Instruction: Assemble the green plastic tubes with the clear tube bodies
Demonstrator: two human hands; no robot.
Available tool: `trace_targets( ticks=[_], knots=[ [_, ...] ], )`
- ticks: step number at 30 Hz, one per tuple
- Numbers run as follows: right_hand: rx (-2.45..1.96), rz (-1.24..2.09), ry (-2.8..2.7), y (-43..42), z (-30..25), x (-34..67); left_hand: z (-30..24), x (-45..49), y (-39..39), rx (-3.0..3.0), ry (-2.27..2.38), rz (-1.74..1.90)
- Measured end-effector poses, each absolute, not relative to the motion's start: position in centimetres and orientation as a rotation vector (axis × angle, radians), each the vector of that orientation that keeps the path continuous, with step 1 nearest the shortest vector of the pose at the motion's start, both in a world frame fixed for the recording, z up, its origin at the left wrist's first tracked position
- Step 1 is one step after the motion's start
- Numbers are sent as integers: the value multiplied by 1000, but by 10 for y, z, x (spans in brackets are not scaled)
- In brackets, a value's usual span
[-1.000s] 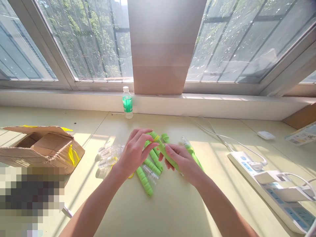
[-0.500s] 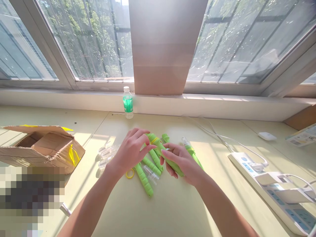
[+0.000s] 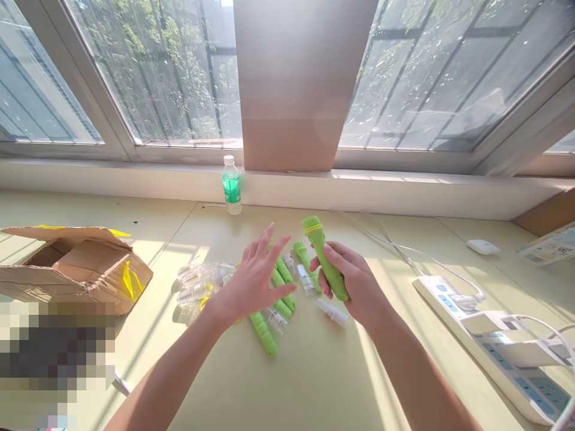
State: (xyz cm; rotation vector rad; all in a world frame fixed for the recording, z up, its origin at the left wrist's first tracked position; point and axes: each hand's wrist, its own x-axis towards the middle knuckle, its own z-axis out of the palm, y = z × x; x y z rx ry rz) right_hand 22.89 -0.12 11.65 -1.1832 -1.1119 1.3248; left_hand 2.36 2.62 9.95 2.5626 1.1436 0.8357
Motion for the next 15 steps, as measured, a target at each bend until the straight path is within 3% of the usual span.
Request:
trace_targets(
  ticks=[9,15],
  knots=[
    [-1156,1381,-1148,-2,117,226,56,69,16,2791,912,614],
    [-1132,1400,-1146,-4,118,225,23,119,7,3061,794,681]
  ],
)
